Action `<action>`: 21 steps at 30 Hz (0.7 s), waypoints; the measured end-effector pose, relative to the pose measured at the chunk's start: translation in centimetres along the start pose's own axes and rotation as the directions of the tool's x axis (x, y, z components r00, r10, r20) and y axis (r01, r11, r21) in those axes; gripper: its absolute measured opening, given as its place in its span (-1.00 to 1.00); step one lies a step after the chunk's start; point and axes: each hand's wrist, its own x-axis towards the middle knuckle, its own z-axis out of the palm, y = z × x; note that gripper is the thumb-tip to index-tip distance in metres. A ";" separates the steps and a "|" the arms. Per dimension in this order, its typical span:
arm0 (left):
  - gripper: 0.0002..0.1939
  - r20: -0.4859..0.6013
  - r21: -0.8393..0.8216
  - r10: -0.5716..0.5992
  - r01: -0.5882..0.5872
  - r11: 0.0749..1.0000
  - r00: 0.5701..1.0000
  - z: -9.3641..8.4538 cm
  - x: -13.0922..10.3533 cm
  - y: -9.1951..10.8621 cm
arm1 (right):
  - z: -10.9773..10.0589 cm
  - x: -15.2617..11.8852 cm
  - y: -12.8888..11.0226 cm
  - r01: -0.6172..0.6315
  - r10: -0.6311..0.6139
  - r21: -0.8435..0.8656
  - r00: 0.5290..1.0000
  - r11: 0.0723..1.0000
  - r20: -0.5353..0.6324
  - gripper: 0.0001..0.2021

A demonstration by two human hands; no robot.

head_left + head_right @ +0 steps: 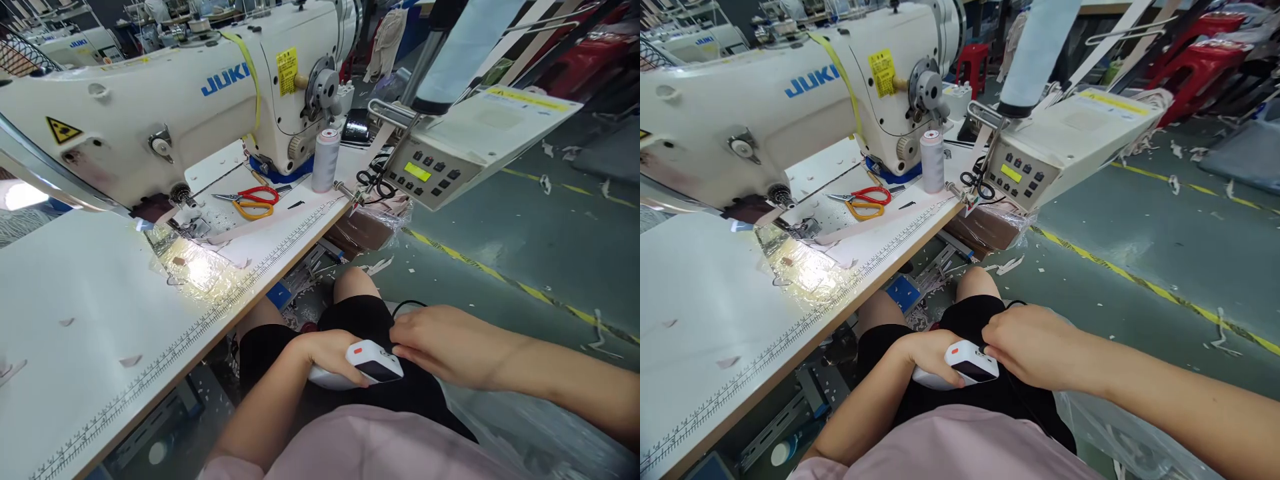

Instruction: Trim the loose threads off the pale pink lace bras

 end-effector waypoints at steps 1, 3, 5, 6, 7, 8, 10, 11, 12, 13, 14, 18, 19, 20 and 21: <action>-0.73 -0.002 -0.009 -0.002 0.002 1.000 1.000 0.0 0.0 -0.1 | 0.3 0.0 0.1 -0.002 0.002 0.013 1.000 1.000 -0.018 -0.74; -0.71 -0.006 -0.022 -0.010 0.009 1.000 1.000 0.0 -0.1 -0.3 | 0.6 0.0 0.2 0.002 0.000 0.041 0.999 0.999 -0.049 -0.73; -0.71 -0.010 -0.034 -0.016 0.016 0.999 1.000 -0.1 -0.1 -0.3 | 0.6 -0.1 0.2 0.017 -0.012 0.065 0.998 0.998 -0.068 -0.72; -0.71 -0.010 -0.041 -0.017 0.016 0.999 1.000 -0.1 -0.2 -0.2 | 0.6 -0.1 0.2 0.026 -0.020 0.073 0.997 0.997 -0.073 -0.72; -0.71 -0.012 -0.046 -0.016 0.015 0.999 1.000 -0.1 -0.2 -0.2 | 0.5 -0.1 0.2 0.031 -0.025 0.075 0.997 0.997 -0.077 -0.72; -0.71 -0.014 -0.050 -0.014 0.014 0.999 1.000 -0.1 -0.2 -0.2 | 0.6 -0.1 0.2 0.035 -0.029 0.077 0.997 0.996 -0.078 -0.72; -0.70 -0.018 -0.064 -0.015 0.014 0.998 1.000 0.0 -0.3 -0.2 | 0.8 -0.1 0.2 0.040 -0.034 0.071 0.997 0.997 -0.076 -0.72; -0.69 -0.021 -0.074 -0.015 0.014 0.997 1.000 0.0 -0.4 -0.3 | 0.9 -0.1 0.2 0.042 -0.037 0.067 0.997 0.997 -0.073 -0.71; -0.68 -0.024 -0.084 -0.015 0.013 0.996 1.000 0.0 -0.5 -0.3 | 1.1 -0.1 0.2 0.045 -0.040 0.063 0.997 0.997 -0.070 -0.70; -0.67 -0.026 -0.091 -0.013 0.011 0.996 1.000 0.0 -0.5 -0.3 | 1.3 -0.1 0.2 0.049 -0.045 0.060 0.997 0.997 -0.067 -0.69; -0.67 -0.028 -0.098 -0.010 0.007 0.995 1.000 0.0 -0.6 -0.3 | 1.4 -0.1 0.2 0.054 -0.051 0.059 0.997 0.997 -0.063 -0.68; -0.66 -0.029 -0.099 -0.025 0.022 0.995 0.999 0.2 -0.6 -0.4 | 1.3 0.1 0.1 0.071 -0.068 0.071 0.996 0.995 -0.051 -0.68; -0.65 -0.023 -0.094 -0.032 0.030 0.995 0.999 0.3 -0.5 -0.5 | 1.3 0.2 0.0 0.075 -0.071 0.079 0.996 0.994 -0.046 -0.69; -0.65 -0.019 -0.090 -0.039 0.037 0.995 0.999 0.4 -0.5 -0.5 | 1.2 0.3 0.0 0.076 -0.073 0.086 0.997 0.993 -0.040 -0.69; -0.65 -0.015 -0.086 -0.044 0.042 0.995 0.999 0.5 -0.4 -0.6 | 1.2 0.4 -0.1 0.075 -0.072 0.095 0.997 0.993 -0.032 -0.69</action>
